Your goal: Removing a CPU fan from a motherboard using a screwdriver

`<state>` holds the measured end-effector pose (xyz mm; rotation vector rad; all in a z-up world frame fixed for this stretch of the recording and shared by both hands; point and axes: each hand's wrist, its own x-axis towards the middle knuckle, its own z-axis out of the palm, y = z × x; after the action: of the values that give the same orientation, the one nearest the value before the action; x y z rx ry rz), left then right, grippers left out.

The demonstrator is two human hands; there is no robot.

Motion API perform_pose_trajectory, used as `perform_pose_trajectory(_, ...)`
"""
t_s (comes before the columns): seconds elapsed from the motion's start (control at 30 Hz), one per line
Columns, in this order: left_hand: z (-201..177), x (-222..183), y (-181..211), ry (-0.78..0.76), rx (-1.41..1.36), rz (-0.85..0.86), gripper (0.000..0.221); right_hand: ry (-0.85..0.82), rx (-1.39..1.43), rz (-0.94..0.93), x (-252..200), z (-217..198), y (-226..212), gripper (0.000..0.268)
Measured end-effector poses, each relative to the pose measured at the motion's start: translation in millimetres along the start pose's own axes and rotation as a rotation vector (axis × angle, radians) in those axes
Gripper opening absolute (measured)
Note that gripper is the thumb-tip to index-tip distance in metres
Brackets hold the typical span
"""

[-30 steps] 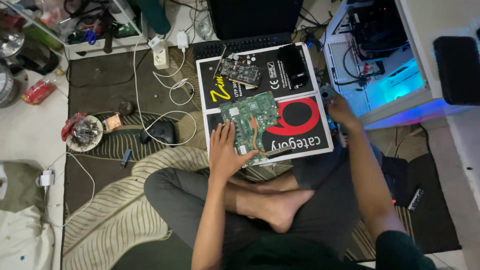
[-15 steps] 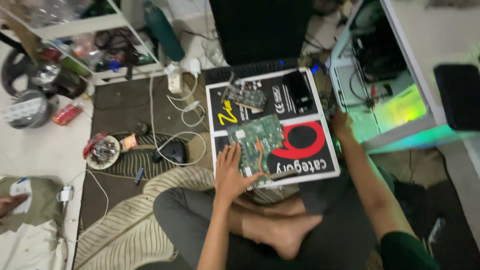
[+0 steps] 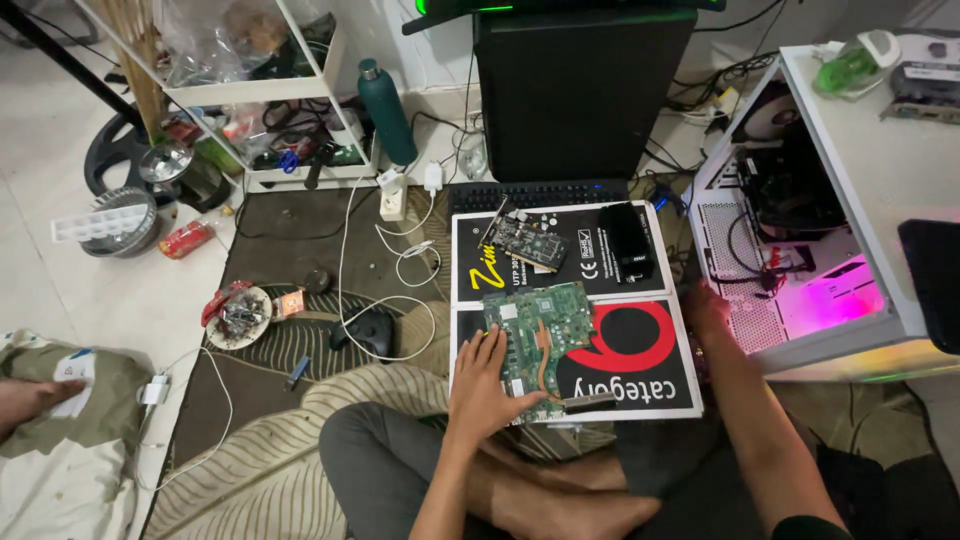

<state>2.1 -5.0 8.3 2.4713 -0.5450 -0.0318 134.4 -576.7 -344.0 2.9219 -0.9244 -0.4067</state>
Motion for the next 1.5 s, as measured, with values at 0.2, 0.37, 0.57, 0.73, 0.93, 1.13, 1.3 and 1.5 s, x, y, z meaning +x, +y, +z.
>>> perform_pose_trajectory(0.2, 12, -2, -13, 0.042, 0.109, 0.111, 0.113, 0.028, -0.013, -0.043, -59, -78, -16, 0.042)
perform_pose_trajectory(0.37, 14, -3, -15, 0.097, 0.091, 0.128, 0.111, -0.181, 0.134, 0.025, -110, -154, -35, 0.052)
perform_pose_trajectory(0.57, 8, -3, -11, 0.055, 0.072, 0.103, 0.112, -0.156, 0.26, 0.089, -115, -148, -29, 0.061)
perform_pose_trajectory(0.73, 9, -3, -13, 0.034, 0.066, 0.104, 0.11, -0.048, 0.335, 0.087, -86, -103, -15, 0.043)
perform_pose_trajectory(0.93, 6, 2, -17, -0.118, -0.084, -0.047, 0.1, 0.357, 0.042, -0.108, -63, -64, -7, 0.073)
perform_pose_trajectory(1.13, 17, 3, -46, -0.038, -0.237, 0.073, 0.078, -0.077, -0.016, 0.016, -114, -131, -12, 0.033)
perform_pose_trajectory(1.3, 4, -2, -47, 0.056, -0.05, 0.117, 0.058, -0.003, 0.2, -0.028, -191, -204, 2, 0.035)
perform_pose_trajectory(1.5, 3, 0, -38, 0.089, -0.084, 0.151, 0.053, 0.114, 0.394, 0.099, -292, -304, -1, 0.046)
